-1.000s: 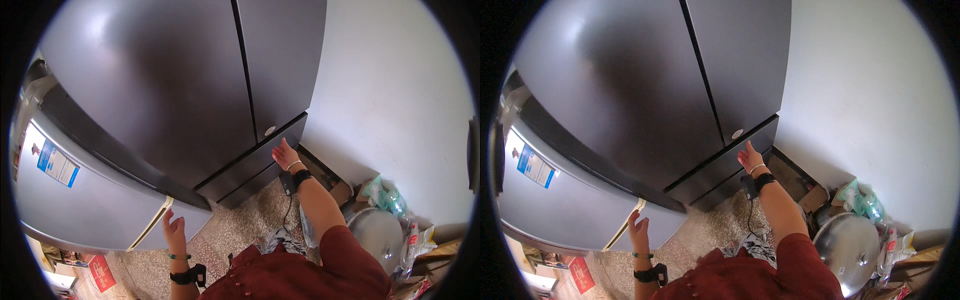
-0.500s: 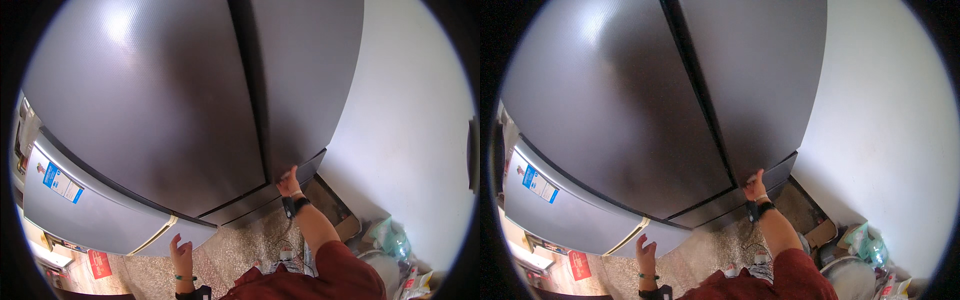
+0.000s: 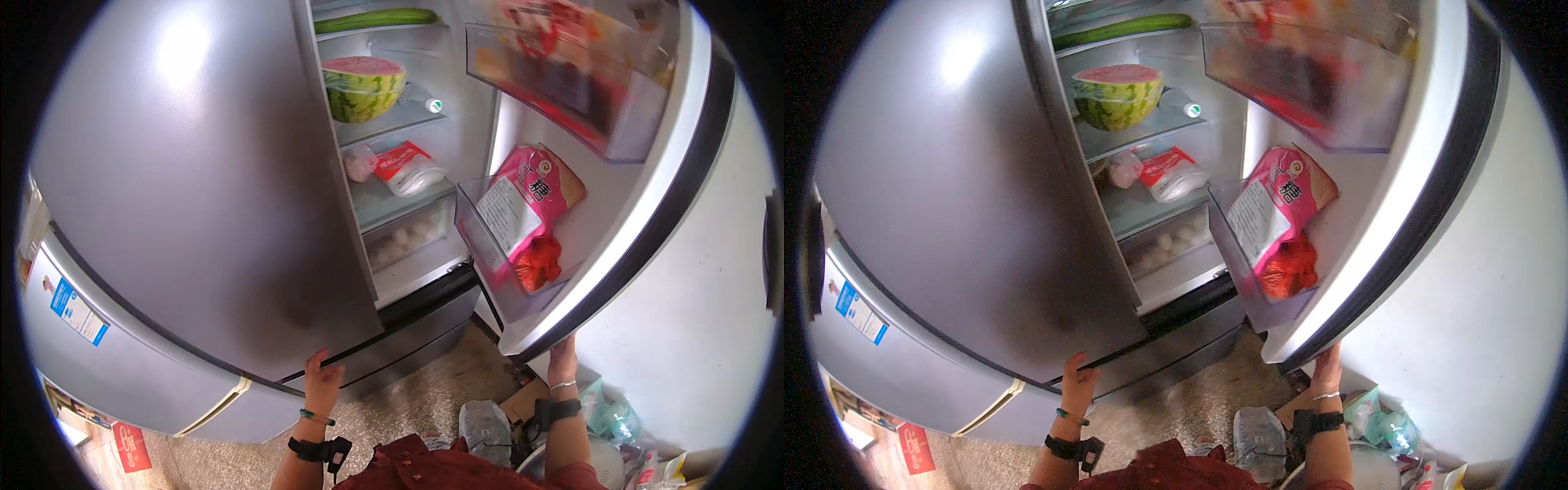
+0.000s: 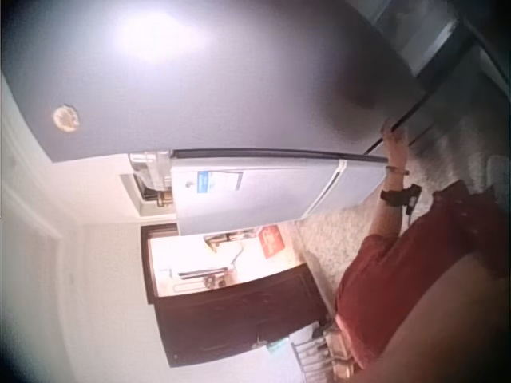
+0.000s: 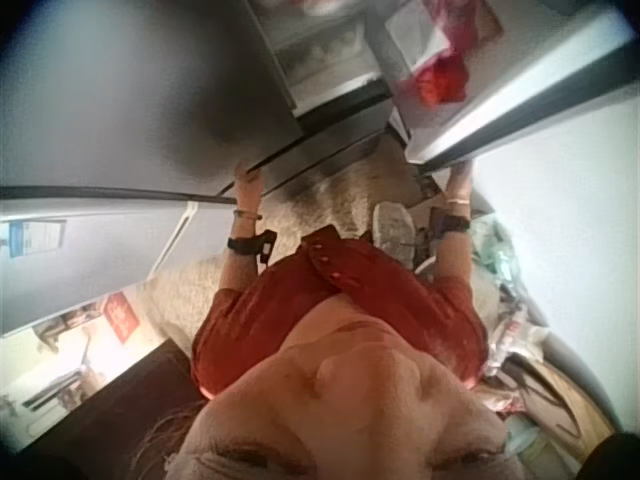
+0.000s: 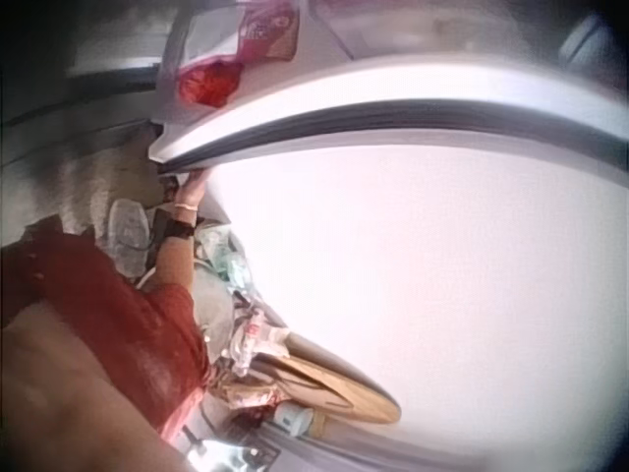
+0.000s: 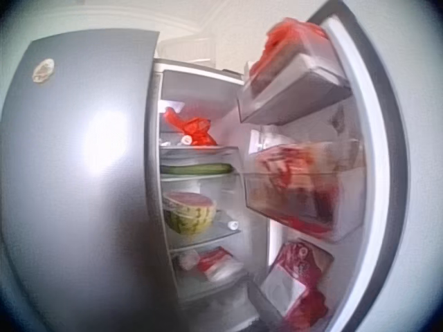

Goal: The person carries several jars from a living room table to a refrigerator in the dining area, places them inside, and then takes one jar into the kitchen where they use a large knife to scrape a label or residue from the lid before discarding a small piece of waste in a bin.

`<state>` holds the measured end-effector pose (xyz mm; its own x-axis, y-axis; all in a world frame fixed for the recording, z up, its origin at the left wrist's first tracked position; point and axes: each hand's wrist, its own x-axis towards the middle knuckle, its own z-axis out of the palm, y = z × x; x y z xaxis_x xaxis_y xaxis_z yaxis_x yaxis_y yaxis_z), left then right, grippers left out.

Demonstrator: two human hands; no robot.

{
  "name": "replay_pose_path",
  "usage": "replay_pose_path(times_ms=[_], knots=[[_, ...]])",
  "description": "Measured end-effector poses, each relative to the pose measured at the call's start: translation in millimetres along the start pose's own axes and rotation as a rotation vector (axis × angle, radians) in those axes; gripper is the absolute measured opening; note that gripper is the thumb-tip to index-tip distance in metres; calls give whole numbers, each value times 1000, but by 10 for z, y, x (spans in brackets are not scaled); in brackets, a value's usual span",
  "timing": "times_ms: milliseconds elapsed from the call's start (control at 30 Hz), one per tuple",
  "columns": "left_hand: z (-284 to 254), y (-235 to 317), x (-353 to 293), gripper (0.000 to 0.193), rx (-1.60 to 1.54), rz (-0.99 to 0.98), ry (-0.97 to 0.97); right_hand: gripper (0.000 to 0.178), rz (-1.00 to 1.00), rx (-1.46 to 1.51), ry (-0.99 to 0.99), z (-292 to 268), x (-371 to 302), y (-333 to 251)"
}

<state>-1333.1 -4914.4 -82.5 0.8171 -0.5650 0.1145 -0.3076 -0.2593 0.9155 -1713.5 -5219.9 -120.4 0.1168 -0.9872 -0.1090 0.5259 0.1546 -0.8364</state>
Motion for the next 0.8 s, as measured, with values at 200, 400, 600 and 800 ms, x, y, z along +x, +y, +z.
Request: replay_pose_path(times_ms=[200, 400, 600, 800], knots=[[295, 113, 1, 41, 69, 87, -72, 50, -38, -82, 154, -435, 690, -289], [126, 252, -28, 47, 74, 37, -139, 50, -16, -158, 183, -412, 793, -271], [45, 233, 72, 46, -1, 137, -244, 68, 11, -176, 267, -256, -288, -575], [152, 260, -53, 47, -123, 162, -573, 41, -92, -194, 442, -341, -2072, -1077]])
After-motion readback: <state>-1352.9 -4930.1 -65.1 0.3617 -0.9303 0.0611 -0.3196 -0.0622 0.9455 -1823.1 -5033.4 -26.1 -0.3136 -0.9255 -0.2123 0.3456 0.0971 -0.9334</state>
